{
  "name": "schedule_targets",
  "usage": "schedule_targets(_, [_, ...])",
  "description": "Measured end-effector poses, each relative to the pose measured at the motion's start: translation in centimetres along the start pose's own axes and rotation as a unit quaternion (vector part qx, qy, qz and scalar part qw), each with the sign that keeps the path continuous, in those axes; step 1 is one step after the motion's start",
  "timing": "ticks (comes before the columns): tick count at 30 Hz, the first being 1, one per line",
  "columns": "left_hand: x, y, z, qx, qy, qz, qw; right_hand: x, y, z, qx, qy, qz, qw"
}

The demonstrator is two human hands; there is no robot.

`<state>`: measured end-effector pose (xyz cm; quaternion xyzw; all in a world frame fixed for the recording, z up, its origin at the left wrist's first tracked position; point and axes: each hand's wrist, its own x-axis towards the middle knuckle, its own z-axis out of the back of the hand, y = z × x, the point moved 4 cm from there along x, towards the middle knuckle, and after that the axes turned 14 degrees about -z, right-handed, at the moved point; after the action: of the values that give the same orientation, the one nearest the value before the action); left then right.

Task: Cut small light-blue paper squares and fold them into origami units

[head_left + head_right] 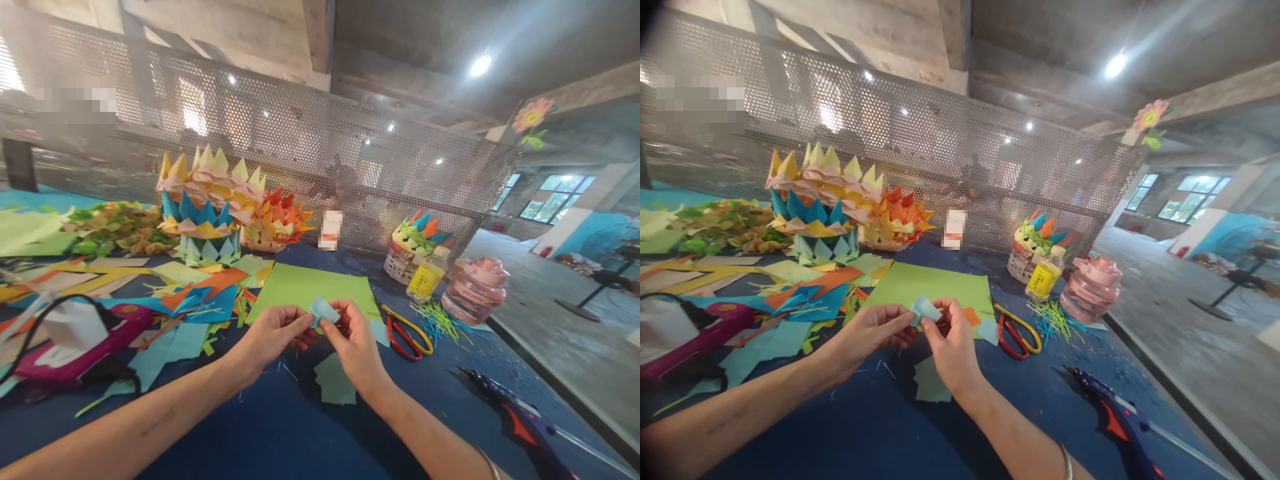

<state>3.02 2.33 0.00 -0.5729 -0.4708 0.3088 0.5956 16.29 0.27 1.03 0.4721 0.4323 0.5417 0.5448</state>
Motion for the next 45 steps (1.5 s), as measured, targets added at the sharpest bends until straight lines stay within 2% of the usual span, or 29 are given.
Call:
schedule_targets(7, [0.2,0.3,0.1,0.023,0.008,-0.019,1.0,0.0,-0.2,0.1,-0.007,-0.006,0.002,1.0])
schedule_targets(19, [-0.1,-0.7,-0.4,0.091,0.014,-0.071,0.993,0.0,-0.3,0.2,-0.001,-0.015,0.007,1.0])
schedule_targets(29, [0.0,-0.5,-0.3,0.101,0.018,-0.098,0.99,-0.1,-0.1,0.0,0.001,-0.022,0.006,1.0])
schedule_targets(34, [0.0,-0.3,-0.1,0.123,0.025,-0.112,0.986,-0.2,0.4,-0.3,0.006,0.002,0.0,1.0])
schedule_targets(39, [-0.2,-0.3,0.1,0.198,0.04,-0.129,0.971,-0.3,0.3,-0.3,-0.064,0.005,-0.025,0.998])
schedule_targets(45, [-0.6,-1.1,-0.1,0.247,0.039,-0.141,0.958,-0.3,0.0,-0.6,-0.081,0.036,-0.006,0.996])
